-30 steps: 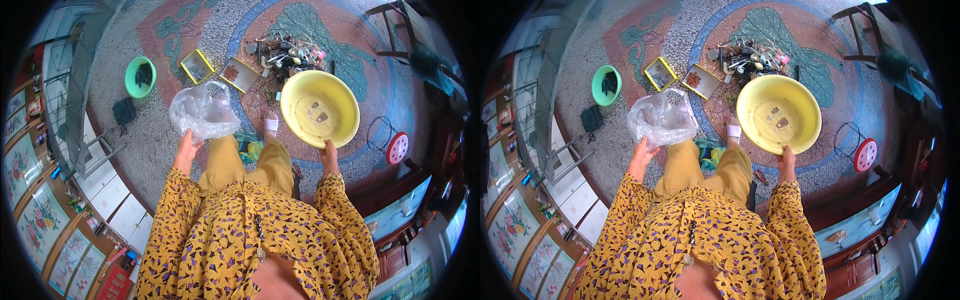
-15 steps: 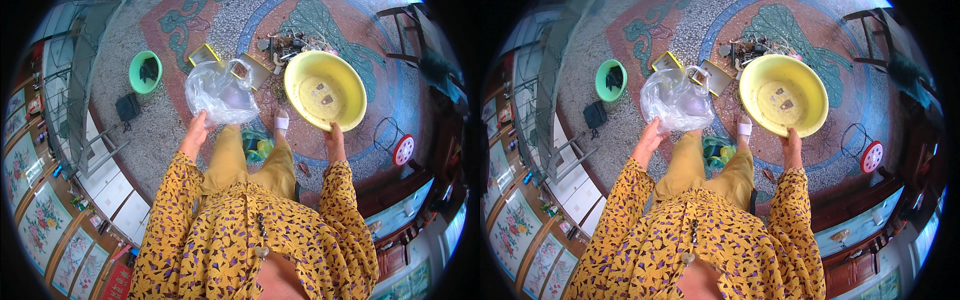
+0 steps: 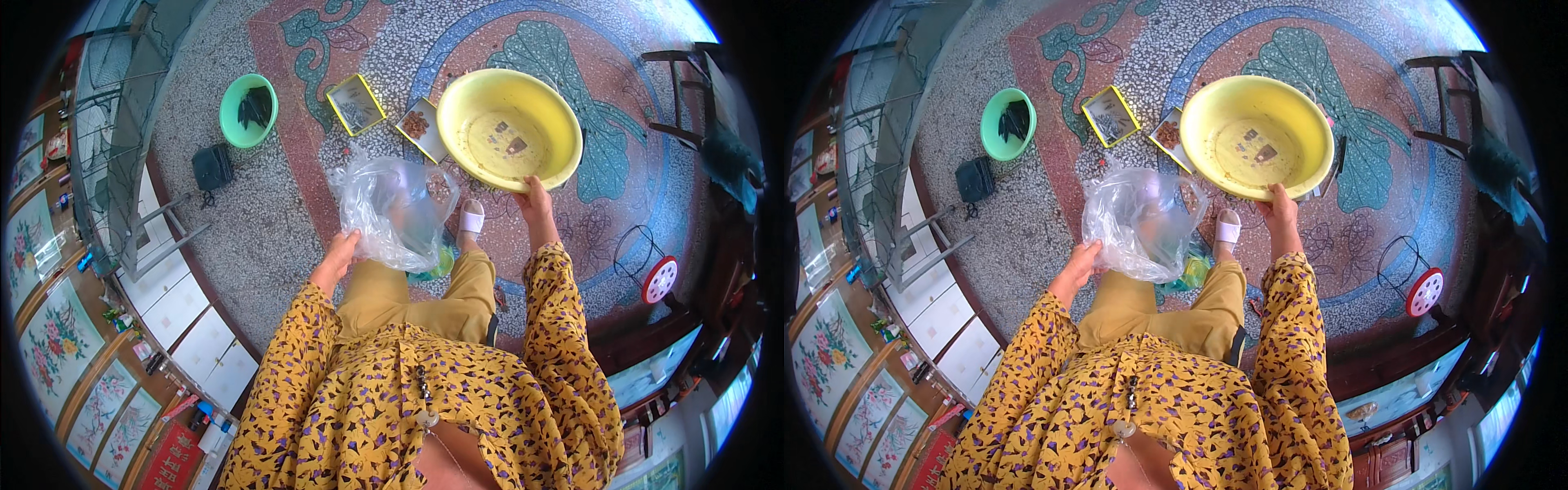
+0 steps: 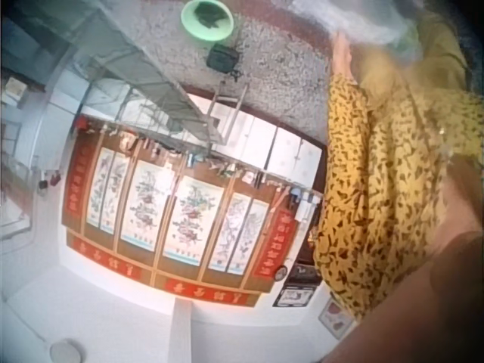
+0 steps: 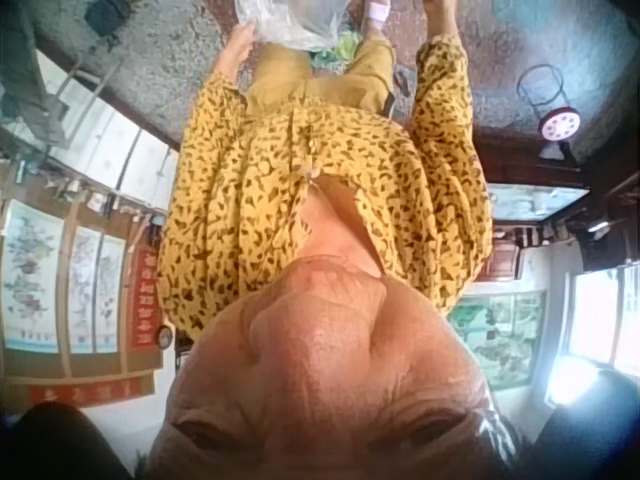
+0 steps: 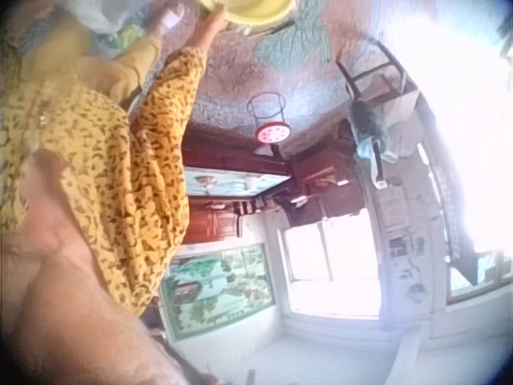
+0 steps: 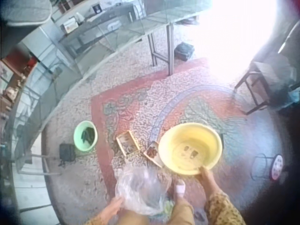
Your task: The person ties knots along the frame of a long green mesh fishing net by hand, then walks across the room to pick up a yellow basin and a plastic bag from the floor.
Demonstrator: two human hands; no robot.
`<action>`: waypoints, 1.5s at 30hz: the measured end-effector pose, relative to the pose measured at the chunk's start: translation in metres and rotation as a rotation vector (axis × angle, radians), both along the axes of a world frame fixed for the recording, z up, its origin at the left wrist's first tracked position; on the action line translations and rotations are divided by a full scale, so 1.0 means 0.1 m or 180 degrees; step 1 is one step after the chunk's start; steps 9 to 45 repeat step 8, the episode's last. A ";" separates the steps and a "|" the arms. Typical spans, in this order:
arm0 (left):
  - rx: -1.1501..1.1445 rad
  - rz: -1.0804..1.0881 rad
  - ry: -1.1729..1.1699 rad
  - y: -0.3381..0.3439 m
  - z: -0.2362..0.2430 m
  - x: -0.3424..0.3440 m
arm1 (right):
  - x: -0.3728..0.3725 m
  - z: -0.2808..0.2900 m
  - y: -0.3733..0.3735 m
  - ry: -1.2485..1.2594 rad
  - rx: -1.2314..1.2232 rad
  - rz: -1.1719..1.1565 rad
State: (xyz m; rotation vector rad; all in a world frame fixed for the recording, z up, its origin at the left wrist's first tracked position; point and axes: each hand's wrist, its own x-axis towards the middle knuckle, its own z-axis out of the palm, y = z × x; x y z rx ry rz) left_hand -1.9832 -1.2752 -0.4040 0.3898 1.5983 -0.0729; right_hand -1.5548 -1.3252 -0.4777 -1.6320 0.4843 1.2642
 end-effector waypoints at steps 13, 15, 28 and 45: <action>0.0134 -0.0098 -0.0065 0.03 -0.31 0.12 | -0.09 0.23 0.37 -0.0129 -0.0087 0.0254; 0.0134 -0.0098 -0.0065 0.03 -0.31 0.12 | -0.09 0.23 0.37 -0.0129 -0.0087 0.0254; 0.0134 -0.0098 -0.0065 0.03 -0.31 0.12 | -0.09 0.23 0.37 -0.0129 -0.0087 0.0254; 0.0134 -0.0098 -0.0065 0.03 -0.31 0.12 | -0.09 0.23 0.37 -0.0129 -0.0087 0.0254</action>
